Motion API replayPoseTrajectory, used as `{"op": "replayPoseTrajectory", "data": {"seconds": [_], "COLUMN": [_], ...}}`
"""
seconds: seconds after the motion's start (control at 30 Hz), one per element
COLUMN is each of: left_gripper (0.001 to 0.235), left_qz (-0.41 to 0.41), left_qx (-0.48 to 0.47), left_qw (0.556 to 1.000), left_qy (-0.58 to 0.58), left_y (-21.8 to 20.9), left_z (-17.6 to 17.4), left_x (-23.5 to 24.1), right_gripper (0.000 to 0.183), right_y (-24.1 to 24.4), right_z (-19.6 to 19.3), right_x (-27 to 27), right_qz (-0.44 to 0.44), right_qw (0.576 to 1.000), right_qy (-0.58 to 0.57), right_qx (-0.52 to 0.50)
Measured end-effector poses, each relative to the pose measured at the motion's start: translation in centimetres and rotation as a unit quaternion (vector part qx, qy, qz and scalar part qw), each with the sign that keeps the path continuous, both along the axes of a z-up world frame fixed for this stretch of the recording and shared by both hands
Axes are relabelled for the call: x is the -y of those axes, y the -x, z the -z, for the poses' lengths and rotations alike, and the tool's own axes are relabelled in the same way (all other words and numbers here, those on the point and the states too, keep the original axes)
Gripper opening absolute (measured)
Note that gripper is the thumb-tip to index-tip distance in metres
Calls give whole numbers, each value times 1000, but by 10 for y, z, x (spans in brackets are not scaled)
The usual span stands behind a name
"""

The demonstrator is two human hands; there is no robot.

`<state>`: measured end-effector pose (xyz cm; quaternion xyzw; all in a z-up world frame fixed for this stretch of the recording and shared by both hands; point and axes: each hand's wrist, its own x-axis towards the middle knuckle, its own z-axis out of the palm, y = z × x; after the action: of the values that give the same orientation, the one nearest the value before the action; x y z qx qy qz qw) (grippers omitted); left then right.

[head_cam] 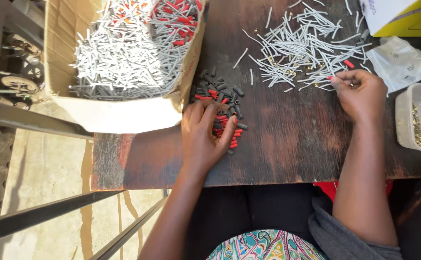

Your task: Assembling metal nails into plastic wall anchors by hand on a workbench

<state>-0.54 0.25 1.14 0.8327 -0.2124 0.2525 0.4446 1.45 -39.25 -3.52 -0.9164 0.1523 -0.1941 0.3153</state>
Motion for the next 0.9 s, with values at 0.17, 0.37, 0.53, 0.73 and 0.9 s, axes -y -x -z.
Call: {"op": "replayPoseTrajectory", "data": {"seconds": [0.17, 0.37, 0.53, 0.73, 0.9], "left_gripper": [34, 49, 53, 56, 55], "left_qz": [5, 42, 48, 37, 16], "left_qx": [-39, -68, -72, -54, -53], "left_qw": [999, 996, 996, 998, 998], "left_qy": [31, 30, 24, 0, -16], "left_y": [8, 19, 22, 17, 14], "left_z": [7, 5, 5, 10, 15], "left_x": [-6, -11, -13, -8, -8], "right_gripper": [11, 13, 12, 16, 15], "right_y": [3, 2, 6, 13, 2], "right_z": [8, 24, 17, -14, -11], "right_x": [2, 5, 0, -12, -10], "right_qz": [1, -10, 23, 85, 44], "right_qw": [1000, 993, 965, 869, 983], "right_qy": [-27, -79, -209, -449, -174], "right_qx": [13, 88, 156, 191, 20]}}
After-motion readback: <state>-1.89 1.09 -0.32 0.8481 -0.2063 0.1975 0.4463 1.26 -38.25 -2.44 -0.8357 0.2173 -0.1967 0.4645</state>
